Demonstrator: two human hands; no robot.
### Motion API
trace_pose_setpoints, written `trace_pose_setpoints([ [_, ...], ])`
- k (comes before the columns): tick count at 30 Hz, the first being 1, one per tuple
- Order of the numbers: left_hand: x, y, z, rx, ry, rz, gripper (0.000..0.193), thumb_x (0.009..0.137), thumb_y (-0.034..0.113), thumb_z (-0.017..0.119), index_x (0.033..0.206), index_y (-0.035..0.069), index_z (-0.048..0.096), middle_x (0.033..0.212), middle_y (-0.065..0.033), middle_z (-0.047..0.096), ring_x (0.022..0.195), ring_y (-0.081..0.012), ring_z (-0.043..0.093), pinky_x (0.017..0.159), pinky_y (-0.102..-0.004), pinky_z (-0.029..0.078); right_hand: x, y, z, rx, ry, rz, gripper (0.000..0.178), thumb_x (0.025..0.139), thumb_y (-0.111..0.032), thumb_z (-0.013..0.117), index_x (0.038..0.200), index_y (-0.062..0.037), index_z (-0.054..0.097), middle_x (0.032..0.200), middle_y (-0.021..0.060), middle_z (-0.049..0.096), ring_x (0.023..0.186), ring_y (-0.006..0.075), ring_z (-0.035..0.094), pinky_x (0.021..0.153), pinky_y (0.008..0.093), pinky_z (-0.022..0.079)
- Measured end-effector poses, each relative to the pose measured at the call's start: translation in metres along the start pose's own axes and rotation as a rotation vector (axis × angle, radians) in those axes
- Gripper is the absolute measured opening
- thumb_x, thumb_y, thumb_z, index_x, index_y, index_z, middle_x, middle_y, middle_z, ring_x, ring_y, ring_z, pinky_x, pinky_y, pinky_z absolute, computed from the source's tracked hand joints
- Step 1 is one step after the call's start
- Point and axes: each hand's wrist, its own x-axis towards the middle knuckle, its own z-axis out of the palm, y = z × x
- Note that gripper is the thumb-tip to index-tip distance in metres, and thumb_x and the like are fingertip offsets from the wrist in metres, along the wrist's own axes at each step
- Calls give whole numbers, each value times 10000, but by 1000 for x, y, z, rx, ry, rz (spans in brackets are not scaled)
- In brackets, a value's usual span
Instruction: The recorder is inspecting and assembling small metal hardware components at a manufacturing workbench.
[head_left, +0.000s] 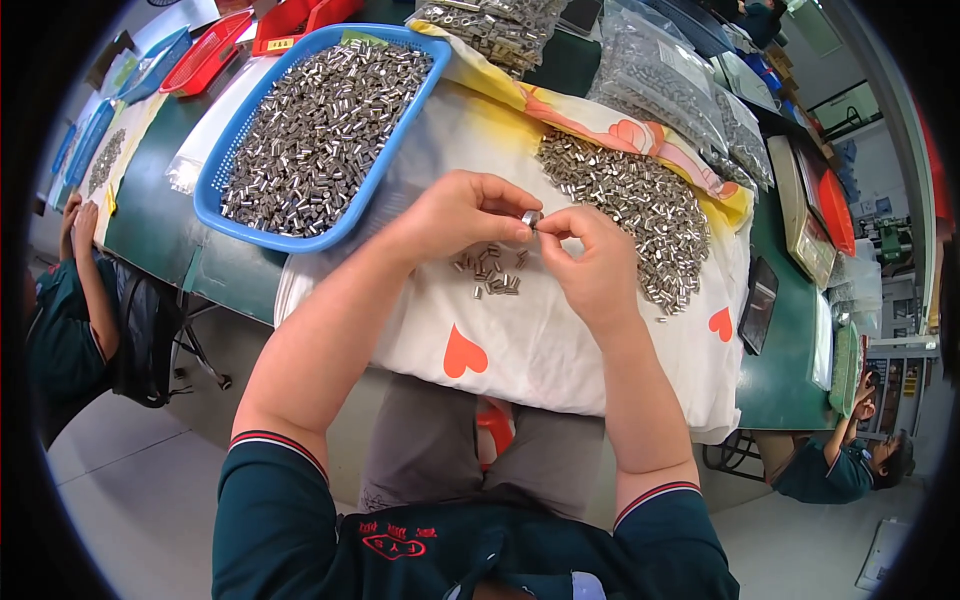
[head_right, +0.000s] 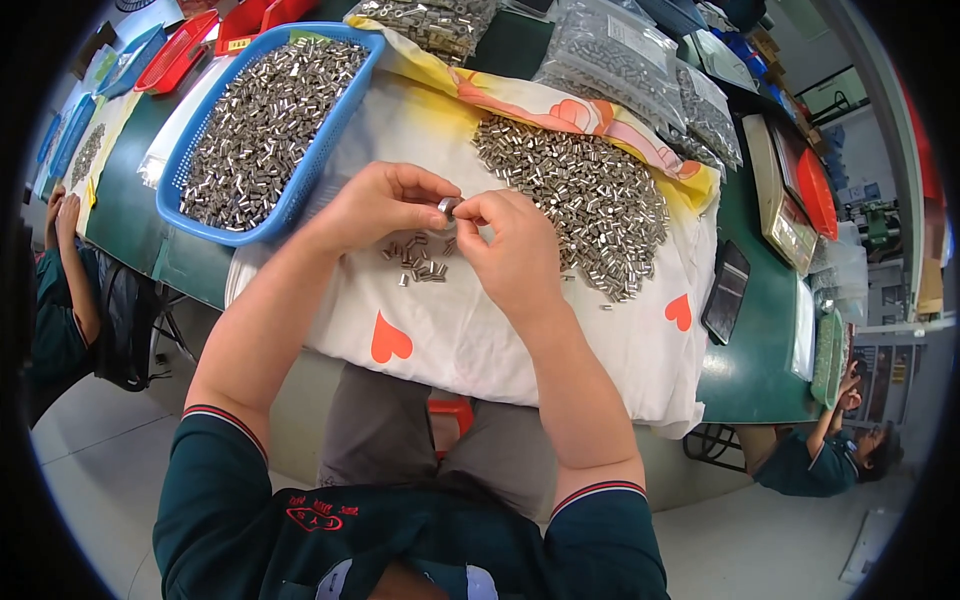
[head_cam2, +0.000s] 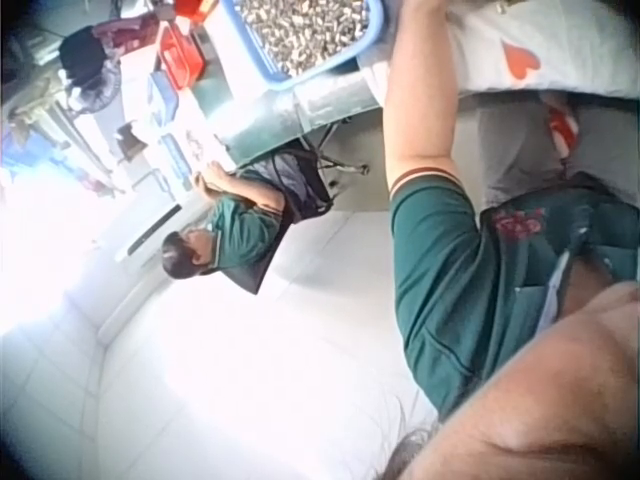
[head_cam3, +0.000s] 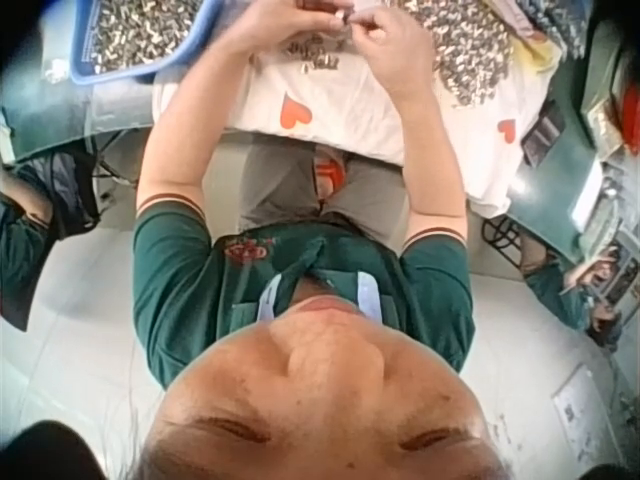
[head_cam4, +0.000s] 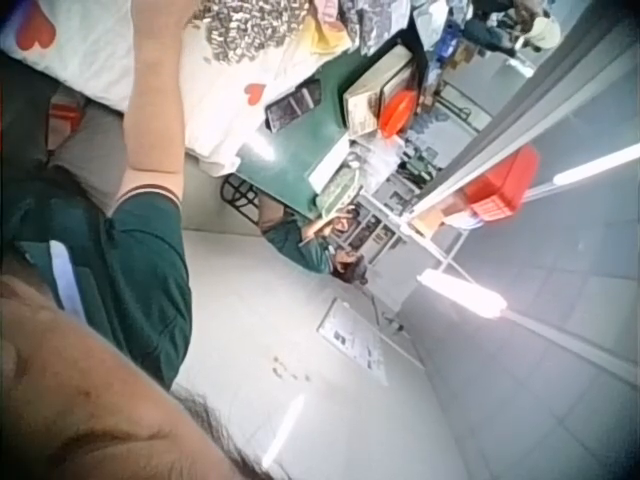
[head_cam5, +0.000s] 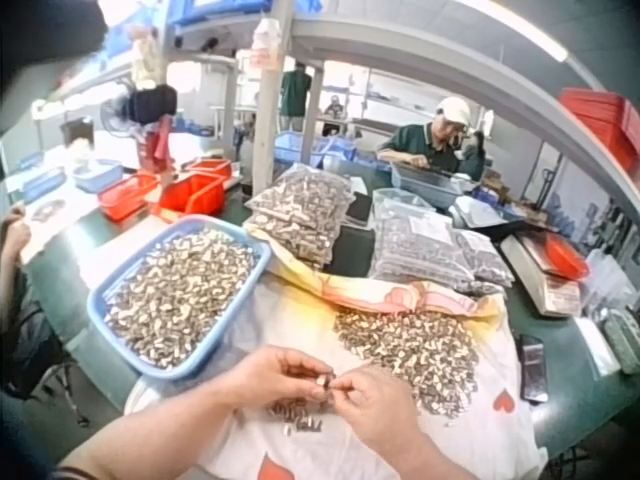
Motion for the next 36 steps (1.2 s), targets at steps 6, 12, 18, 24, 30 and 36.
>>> trace_pose_setpoints([
  [6,-1,2,3,105,82,18,300,744,-34,619,1037,-50,555,931,-102,616,834,-128,597,751,-246,494,1,2,7,-21,48,-48,63,703,-34,586,765,-22,596,723,93,593,671,228,576,602,305,445],
  [12,-4,6,0,133,-12,-39,297,741,-19,631,1026,-55,558,933,-103,616,830,-129,595,751,-246,491,5,0,-2,150,-152,151,108,710,-56,589,809,-17,608,742,101,601,677,210,592,600,282,451],
  [18,0,3,1,155,13,-16,290,731,37,661,999,-41,584,862,-71,626,764,-96,584,687,-222,484,1,9,-13,-241,-300,44,109,709,-100,565,772,-31,620,727,122,595,704,268,574,638,350,452],
  [24,-4,7,-1,18,87,-38,290,749,34,642,1023,-28,572,852,-52,606,759,-79,573,672,-202,469,-5,2,10,-288,-274,-166,92,699,-113,564,715,-52,630,704,131,588,699,290,557,655,390,440],
  [30,-1,5,6,99,47,-24,289,744,42,651,1013,-33,577,879,-66,613,787,-89,579,708,-209,472,9,29,-25,-405,11,38,70,703,-97,582,726,-45,624,697,121,589,705,280,559,665,381,441],
  [36,-1,3,4,161,15,-7,291,735,57,667,1001,-31,586,909,-70,617,799,-94,579,714,-213,474,12,32,-16,-573,-60,36,49,701,-70,591,729,-40,618,708,122,590,715,281,559,680,380,439],
])
